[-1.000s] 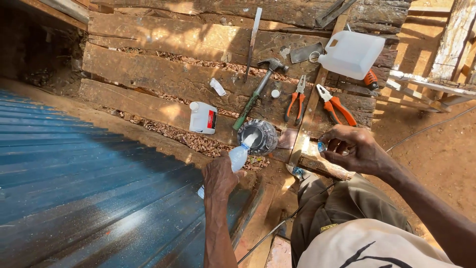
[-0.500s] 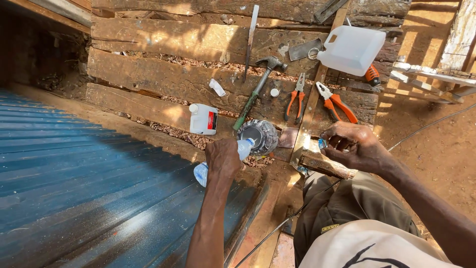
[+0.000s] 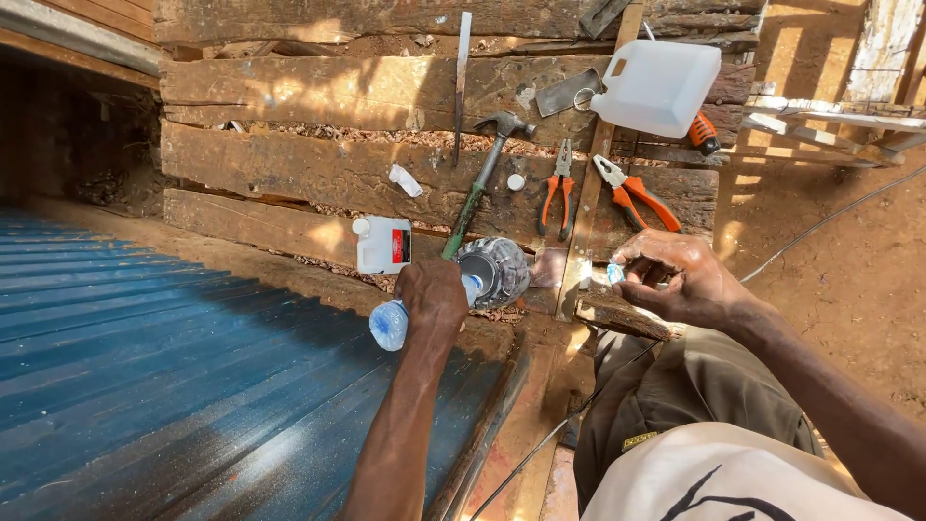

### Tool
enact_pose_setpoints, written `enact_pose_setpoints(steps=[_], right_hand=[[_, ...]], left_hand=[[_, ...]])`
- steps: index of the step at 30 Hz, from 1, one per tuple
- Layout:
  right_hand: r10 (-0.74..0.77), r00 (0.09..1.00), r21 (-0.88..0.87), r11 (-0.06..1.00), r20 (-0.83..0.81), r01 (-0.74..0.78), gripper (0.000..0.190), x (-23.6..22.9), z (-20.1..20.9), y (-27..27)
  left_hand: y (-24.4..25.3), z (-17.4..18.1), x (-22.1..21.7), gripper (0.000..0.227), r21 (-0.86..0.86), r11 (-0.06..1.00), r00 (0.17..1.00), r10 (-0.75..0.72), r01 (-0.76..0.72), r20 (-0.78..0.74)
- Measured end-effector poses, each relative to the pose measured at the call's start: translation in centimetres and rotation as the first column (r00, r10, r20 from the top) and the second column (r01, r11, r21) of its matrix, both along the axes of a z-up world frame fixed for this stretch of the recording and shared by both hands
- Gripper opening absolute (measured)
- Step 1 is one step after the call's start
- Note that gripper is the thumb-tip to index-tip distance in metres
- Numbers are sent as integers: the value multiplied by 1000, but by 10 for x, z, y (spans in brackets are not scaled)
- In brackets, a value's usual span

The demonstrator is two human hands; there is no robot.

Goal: Preparing a mixture and cleaning a circular component using various liquids and a stirring stick on a wooden workbench.

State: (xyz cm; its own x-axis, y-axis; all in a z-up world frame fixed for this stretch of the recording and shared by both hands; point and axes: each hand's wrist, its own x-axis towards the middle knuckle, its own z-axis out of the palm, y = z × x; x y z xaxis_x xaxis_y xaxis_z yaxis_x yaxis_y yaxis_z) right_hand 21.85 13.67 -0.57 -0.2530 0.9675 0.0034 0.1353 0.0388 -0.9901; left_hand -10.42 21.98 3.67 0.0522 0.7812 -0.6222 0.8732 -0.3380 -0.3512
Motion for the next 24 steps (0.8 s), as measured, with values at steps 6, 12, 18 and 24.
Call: enact_pose_setpoints(steps=[6, 12, 18, 24], right_hand=[[5, 999, 11, 1000, 49, -6, 28, 2, -1, 5], [16, 996, 26, 999, 92, -18, 27, 5, -7, 7], [21, 993, -20, 1000, 120, -19, 25, 4, -6, 9], [23, 993, -40, 999, 119, -19, 24, 3, -10, 11]], left_hand=[[-5, 1, -1, 17, 48, 999, 999, -13, 11, 42], [-4, -6, -7, 14, 105, 993, 996, -58, 51, 64], [-7, -4, -8, 16, 150, 987, 992, -80, 64, 102], [-5, -5, -8, 16, 115, 993, 996, -48, 39, 79]])
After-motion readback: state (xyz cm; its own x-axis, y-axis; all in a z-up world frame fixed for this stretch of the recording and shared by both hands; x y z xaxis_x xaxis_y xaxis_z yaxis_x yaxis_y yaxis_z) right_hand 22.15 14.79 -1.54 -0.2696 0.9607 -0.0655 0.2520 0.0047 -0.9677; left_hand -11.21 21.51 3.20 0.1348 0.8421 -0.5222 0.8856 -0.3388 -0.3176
